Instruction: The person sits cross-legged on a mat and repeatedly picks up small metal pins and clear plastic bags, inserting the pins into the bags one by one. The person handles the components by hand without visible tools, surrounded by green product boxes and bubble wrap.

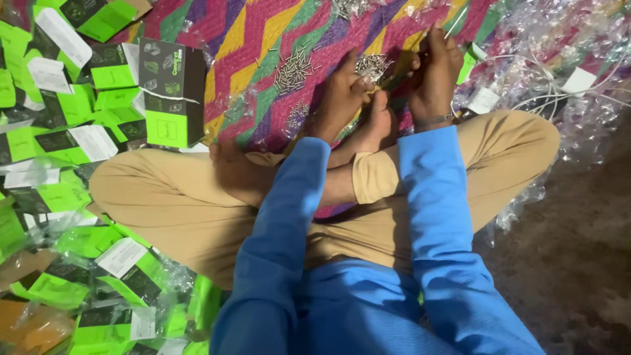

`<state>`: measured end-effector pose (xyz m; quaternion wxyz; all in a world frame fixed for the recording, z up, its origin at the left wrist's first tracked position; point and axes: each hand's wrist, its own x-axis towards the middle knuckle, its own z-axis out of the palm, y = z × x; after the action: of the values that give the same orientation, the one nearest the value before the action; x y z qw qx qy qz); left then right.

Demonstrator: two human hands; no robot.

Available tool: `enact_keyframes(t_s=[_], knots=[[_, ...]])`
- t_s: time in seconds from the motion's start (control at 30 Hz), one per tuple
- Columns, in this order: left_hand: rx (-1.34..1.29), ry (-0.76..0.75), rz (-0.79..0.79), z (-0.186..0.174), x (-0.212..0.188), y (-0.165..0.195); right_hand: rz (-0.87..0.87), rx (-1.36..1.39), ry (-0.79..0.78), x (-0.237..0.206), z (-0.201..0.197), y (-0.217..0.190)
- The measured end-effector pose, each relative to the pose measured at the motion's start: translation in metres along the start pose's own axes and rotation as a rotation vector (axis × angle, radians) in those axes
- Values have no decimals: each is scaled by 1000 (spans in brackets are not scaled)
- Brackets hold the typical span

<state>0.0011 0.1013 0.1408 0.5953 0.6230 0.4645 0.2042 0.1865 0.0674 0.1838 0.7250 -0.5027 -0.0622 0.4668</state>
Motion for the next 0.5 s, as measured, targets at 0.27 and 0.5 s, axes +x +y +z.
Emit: enact_keyframes(t_s=[0.27, 0.5], knots=[[-136, 123, -12, 0, -3, 18, -320, -820, -173, -11, 7, 0], [-233, 134, 115, 3, 4, 6, -178, -1115, -461, -22, 18, -11]])
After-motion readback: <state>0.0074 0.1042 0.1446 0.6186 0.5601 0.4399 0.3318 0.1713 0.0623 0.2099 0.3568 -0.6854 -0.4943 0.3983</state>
